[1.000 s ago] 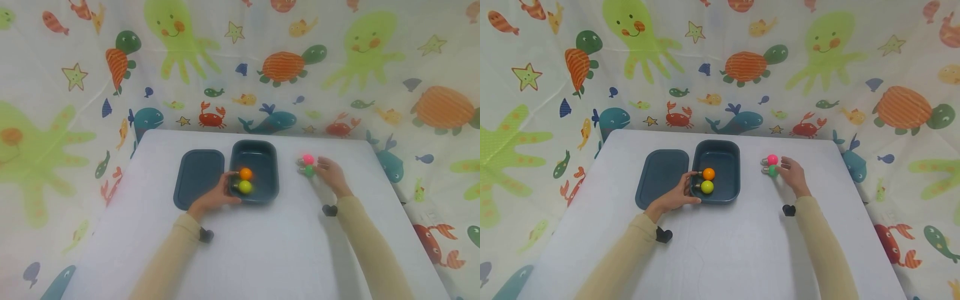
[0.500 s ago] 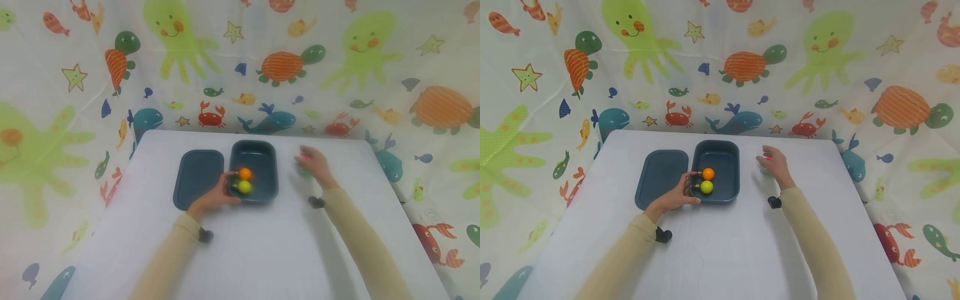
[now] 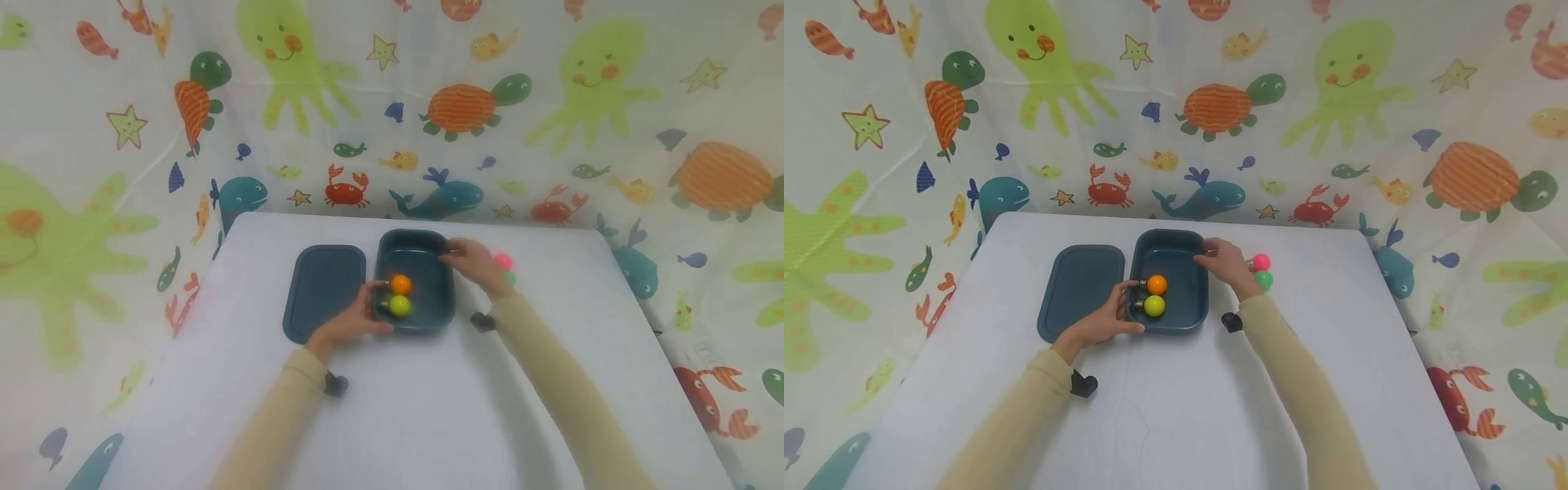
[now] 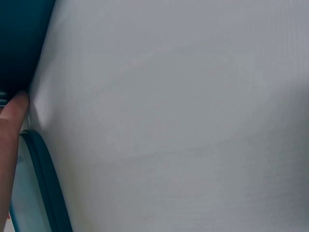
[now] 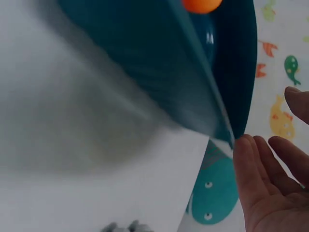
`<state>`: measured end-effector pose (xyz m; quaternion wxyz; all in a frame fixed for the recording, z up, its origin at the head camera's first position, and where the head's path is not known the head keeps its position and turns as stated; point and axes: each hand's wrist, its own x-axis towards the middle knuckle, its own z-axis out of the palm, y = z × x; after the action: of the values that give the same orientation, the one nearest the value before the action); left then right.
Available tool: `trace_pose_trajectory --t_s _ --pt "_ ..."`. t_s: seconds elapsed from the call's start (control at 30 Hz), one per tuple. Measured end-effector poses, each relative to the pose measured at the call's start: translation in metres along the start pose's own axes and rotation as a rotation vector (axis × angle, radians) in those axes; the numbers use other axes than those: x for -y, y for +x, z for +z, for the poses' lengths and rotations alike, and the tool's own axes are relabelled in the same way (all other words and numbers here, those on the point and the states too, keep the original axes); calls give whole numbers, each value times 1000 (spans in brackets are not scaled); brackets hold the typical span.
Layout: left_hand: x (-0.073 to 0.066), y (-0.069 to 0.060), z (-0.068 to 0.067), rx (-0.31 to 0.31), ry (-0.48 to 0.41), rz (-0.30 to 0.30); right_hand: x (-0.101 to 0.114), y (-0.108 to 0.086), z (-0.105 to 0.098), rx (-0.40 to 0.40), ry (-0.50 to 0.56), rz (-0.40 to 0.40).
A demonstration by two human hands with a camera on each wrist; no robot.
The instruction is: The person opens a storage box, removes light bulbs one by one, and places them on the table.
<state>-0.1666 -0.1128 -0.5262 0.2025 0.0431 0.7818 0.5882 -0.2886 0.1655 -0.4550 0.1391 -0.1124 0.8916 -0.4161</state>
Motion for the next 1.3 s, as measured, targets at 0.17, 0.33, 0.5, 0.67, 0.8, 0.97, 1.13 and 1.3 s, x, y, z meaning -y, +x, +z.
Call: trace_pose_trajectory --t_s 0.17,0.33,0.5,0.67,0.8,0.97,1.13,1.3 --pt "0 0 -1 2 -6 -2 13 6 15 53 -34 -23" --pt "1 0 -2 4 -1 3 21 13 28 66 -97 -65" --pt "2 1 -2 4 6 9 26 20 40 95 -172 -110" --pt "3 1 -3 1 11 8 30 22 51 138 -209 -107" --pt "3 1 -3 0 19 7 34 21 58 175 -221 -58" --pt "5 3 -3 5 -2 3 36 20 66 220 -260 -25" --pt "5 3 -3 6 -3 -4 36 20 72 253 -272 21" --pt "3 1 -3 4 11 0 39 21 76 277 -302 -17"
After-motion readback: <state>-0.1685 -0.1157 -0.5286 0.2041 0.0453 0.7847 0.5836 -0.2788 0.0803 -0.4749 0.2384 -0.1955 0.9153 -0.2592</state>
